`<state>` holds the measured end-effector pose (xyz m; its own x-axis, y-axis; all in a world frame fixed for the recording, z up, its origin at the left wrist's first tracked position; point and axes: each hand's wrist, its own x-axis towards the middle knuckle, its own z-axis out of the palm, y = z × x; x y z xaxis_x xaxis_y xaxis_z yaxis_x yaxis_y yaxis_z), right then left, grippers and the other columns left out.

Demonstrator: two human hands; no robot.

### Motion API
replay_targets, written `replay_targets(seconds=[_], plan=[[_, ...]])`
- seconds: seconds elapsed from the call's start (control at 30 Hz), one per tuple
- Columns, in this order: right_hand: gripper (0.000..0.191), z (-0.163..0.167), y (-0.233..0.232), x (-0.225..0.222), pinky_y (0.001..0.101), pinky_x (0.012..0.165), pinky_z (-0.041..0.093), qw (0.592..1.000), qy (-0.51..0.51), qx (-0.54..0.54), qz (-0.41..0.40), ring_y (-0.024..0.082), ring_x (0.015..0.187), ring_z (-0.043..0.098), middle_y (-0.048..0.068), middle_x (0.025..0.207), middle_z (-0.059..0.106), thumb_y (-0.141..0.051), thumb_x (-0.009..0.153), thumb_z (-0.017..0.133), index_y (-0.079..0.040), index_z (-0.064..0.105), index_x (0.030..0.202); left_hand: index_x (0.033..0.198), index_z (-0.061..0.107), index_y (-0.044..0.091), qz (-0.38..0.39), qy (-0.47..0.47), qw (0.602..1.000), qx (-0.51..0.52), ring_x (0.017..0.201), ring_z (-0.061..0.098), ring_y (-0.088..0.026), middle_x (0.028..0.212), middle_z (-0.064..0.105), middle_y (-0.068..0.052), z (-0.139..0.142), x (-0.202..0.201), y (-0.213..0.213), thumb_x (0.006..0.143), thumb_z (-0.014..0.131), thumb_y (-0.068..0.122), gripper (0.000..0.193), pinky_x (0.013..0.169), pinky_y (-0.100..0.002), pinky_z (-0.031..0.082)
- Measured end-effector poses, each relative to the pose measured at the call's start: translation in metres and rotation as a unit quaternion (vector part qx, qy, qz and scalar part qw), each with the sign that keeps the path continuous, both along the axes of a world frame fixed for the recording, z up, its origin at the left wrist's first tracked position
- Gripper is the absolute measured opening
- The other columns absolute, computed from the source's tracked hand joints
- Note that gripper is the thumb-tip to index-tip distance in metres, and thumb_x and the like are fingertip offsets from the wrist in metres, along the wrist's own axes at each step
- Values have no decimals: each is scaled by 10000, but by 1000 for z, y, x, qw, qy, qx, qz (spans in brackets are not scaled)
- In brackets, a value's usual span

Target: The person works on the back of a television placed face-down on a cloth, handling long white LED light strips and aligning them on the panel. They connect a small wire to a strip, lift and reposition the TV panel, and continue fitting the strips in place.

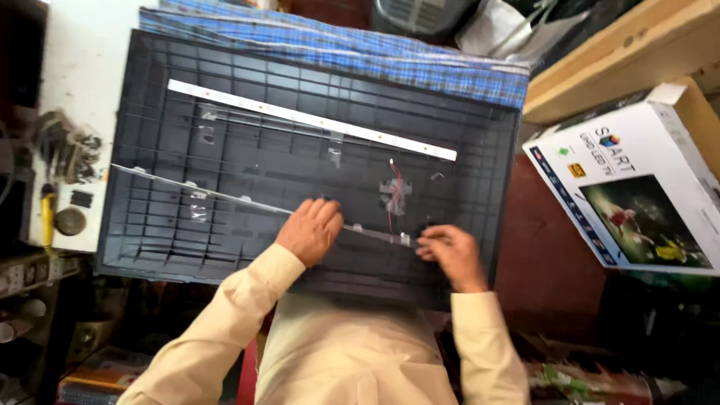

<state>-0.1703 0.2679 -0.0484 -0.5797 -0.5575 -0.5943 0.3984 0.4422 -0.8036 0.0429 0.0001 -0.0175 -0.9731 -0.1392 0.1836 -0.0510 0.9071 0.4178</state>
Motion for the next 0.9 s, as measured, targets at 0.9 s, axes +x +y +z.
replay_targets(seconds=[0.9], plan=[[128,35,-133,14,426,790,538,796,562,13,224,319,883,667,111,905,668,-163,916,762,-49,705,908,906,604,41,164,22,963,213,1006,581,-365,1042,615,-135,17,17,52,705,632,-29,215,877,-455,514]])
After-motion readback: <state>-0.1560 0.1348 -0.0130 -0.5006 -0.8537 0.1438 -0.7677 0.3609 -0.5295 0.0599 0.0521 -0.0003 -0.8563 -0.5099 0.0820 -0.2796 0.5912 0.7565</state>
